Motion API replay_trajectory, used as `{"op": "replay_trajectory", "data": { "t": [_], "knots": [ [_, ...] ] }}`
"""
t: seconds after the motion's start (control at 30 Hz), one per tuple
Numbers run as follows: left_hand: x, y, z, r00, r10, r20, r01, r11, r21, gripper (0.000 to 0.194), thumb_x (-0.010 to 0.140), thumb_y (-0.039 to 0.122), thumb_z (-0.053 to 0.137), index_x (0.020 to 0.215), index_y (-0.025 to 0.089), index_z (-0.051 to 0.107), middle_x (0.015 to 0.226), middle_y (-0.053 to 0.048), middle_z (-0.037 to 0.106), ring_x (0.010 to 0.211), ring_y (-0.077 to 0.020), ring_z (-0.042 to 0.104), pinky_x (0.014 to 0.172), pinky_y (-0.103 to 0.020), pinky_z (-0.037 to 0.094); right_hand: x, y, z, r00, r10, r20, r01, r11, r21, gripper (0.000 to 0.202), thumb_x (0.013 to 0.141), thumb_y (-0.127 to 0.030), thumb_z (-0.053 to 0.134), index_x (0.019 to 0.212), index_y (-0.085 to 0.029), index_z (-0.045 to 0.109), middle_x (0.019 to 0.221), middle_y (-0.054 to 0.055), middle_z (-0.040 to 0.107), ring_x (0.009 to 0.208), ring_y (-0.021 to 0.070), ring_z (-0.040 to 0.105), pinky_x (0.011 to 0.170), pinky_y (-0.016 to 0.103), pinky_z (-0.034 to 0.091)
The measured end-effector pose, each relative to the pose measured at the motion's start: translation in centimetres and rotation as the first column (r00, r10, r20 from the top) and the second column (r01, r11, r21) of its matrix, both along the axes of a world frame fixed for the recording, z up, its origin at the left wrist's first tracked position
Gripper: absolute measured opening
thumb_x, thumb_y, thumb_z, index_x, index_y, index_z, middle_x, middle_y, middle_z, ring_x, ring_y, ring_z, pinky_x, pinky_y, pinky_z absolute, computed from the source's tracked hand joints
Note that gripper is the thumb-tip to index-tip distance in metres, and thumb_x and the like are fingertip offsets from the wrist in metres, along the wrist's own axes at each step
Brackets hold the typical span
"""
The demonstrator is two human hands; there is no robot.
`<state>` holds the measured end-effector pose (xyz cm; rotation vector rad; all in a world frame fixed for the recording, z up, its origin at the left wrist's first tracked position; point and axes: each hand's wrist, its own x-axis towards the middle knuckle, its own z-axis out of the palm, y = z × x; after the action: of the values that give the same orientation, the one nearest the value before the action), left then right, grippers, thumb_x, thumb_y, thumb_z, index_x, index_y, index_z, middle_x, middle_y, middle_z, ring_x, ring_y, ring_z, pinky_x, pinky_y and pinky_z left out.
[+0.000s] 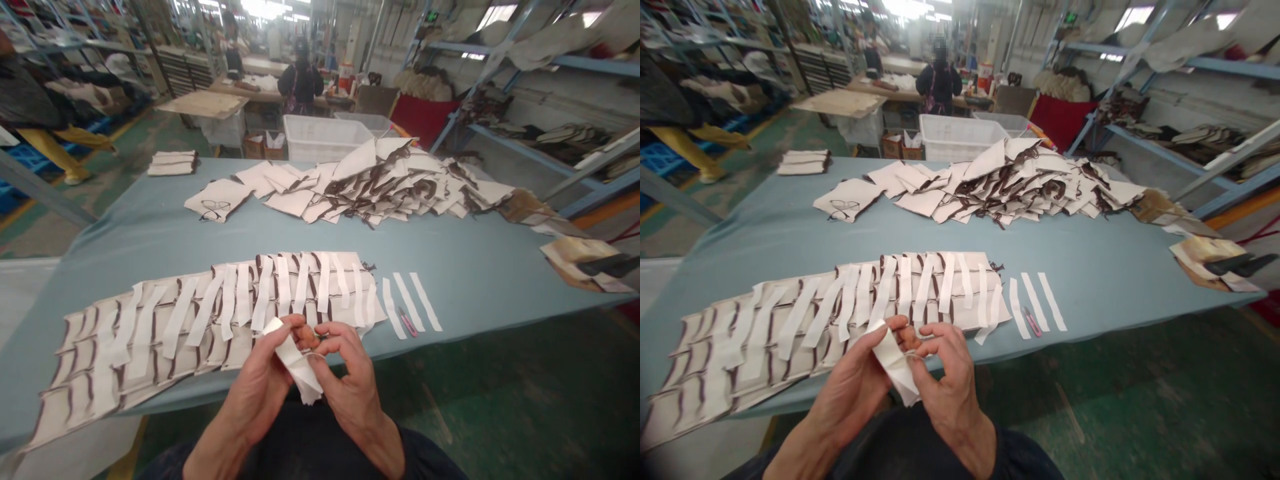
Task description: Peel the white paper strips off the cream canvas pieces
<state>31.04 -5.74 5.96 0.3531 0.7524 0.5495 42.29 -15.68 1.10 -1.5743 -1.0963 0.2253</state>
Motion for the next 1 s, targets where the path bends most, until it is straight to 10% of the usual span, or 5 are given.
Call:
{"op": "replay_trajectory", "data": {
  "t": [0.23, 0.63, 0.87, 1.0],
  "knots": [
    [-1.5, -0.2, -2.3, 0.979, -0.187, 0.080, 0.169, 0.966, 0.195, 0.064, 0.076, 0.020, 0.091, 0.135, 0.024, 0.067, 0.134, -0.010, 0.072, 0.118, -0.0276, 0.071, 0.098, -0.034, 0.056, 0.0, 0.2, -0.1, 0.999, -0.028, -0.041, 0.027, 0.999, -0.016, 0.014, 0.092, -0.013, 0.065, 0.087, -0.025, 0.067, 0.105, 0.005, 0.076, 0.107, 0.0240, 0.069, 0.095, 0.037, 0.052],
    [-0.8, -1.2, -3.1, 0.939, -0.259, -0.227, 0.337, 0.827, 0.449, 0.092, 0.080, 0.023, 0.075, 0.161, 0.019, 0.032, 0.149, -0.014, 0.064, 0.108, -0.0217, 0.068, 0.086, -0.027, 0.053, 0.2, 0.2, -0.2, 0.961, -0.034, -0.276, -0.008, 0.989, -0.151, 0.014, 0.098, -0.030, 0.063, 0.087, -0.024, 0.069, 0.105, 0.006, 0.076, 0.104, 0.0256, 0.071, 0.095, 0.038, 0.052],
    [0.0, -0.3, -4.6, 0.913, -0.123, -0.389, 0.325, 0.795, 0.512, 0.064, 0.087, 0.027, 0.053, 0.149, 0.015, 0.042, 0.116, -0.009, 0.077, 0.093, -0.0228, 0.070, 0.079, -0.032, 0.054, 1.2, -0.1, 0.1, 0.962, -0.084, -0.261, 0.047, 0.988, -0.144, 0.015, 0.098, -0.031, 0.064, 0.088, -0.022, 0.070, 0.109, 0.008, 0.076, 0.103, 0.0251, 0.071, 0.092, 0.036, 0.054],
    [-0.7, -0.1, -4.2, 0.858, -0.244, -0.451, 0.480, 0.695, 0.536, 0.029, 0.091, 0.030, 0.052, 0.110, 0.015, 0.068, 0.089, -0.005, 0.076, 0.089, -0.0241, 0.069, 0.086, -0.035, 0.053, 3.7, 0.1, 1.5, 0.941, -0.076, -0.329, 0.057, 0.996, -0.069, 0.012, 0.094, -0.031, 0.069, 0.087, -0.022, 0.070, 0.099, 0.007, 0.077, 0.094, 0.0229, 0.071, 0.086, 0.034, 0.055]
  ]
}}
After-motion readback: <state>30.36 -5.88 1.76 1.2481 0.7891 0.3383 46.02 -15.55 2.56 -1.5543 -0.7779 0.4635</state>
